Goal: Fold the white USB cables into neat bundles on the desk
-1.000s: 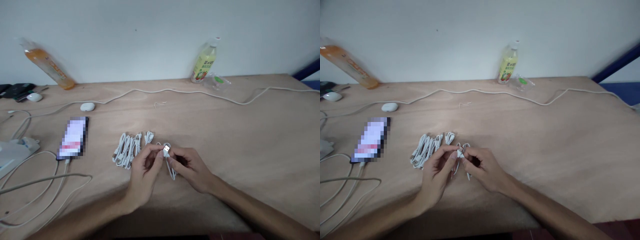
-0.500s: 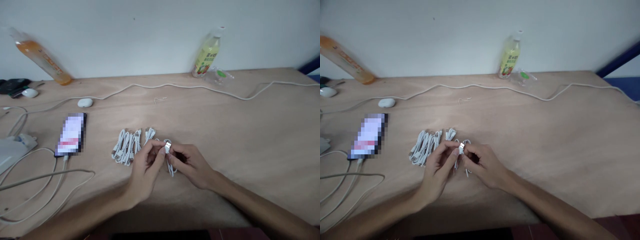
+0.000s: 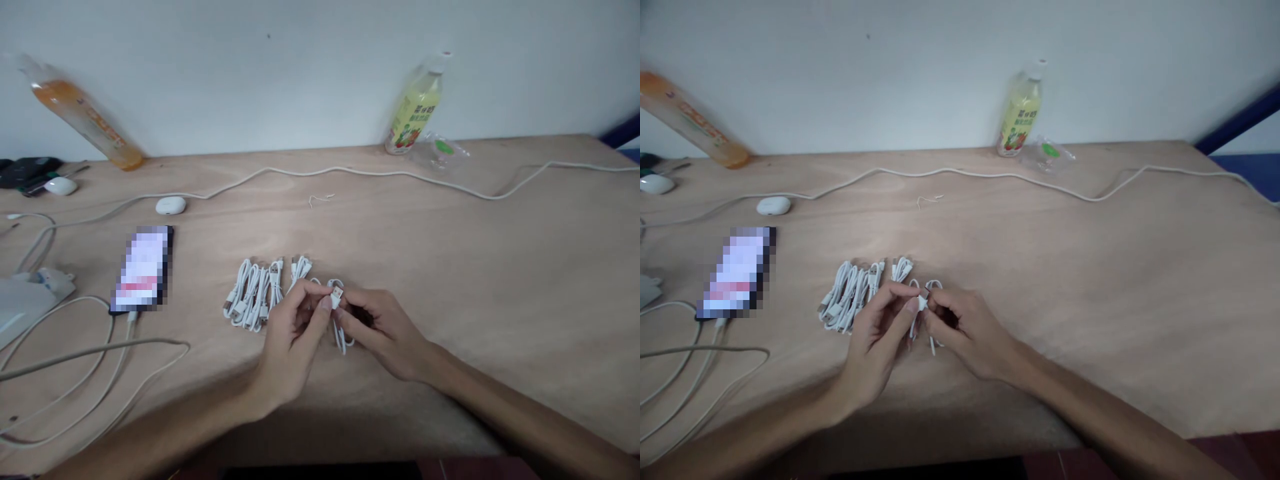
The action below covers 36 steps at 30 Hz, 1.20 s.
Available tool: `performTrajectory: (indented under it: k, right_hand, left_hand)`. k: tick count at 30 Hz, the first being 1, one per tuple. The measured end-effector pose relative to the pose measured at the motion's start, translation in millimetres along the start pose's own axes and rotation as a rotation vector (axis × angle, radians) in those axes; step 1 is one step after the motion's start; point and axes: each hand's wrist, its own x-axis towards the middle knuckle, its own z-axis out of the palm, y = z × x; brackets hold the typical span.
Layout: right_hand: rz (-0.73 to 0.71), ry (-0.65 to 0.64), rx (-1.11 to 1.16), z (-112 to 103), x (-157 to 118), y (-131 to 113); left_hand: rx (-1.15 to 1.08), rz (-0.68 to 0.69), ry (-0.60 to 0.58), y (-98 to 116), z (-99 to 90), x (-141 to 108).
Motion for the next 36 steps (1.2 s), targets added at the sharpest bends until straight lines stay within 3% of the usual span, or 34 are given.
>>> performTrajectory:
  k: [14, 23, 36]
  right_hand:
    - [-0.074, 0.004, 0.169, 3, 0, 0]
    - [-0.107, 0.052, 0.100, 4, -1, -1]
    - [-0.123, 0.073, 0.149, 3, -3, -8]
  left_hand:
    - [0.198, 0.096, -0.002, -3, -0.7, -13]
    - [-0.033, 0.003, 0.061, -5, 0.8, -3]
    - [-0.092, -0.009, 0.048, 6, 1.7, 4]
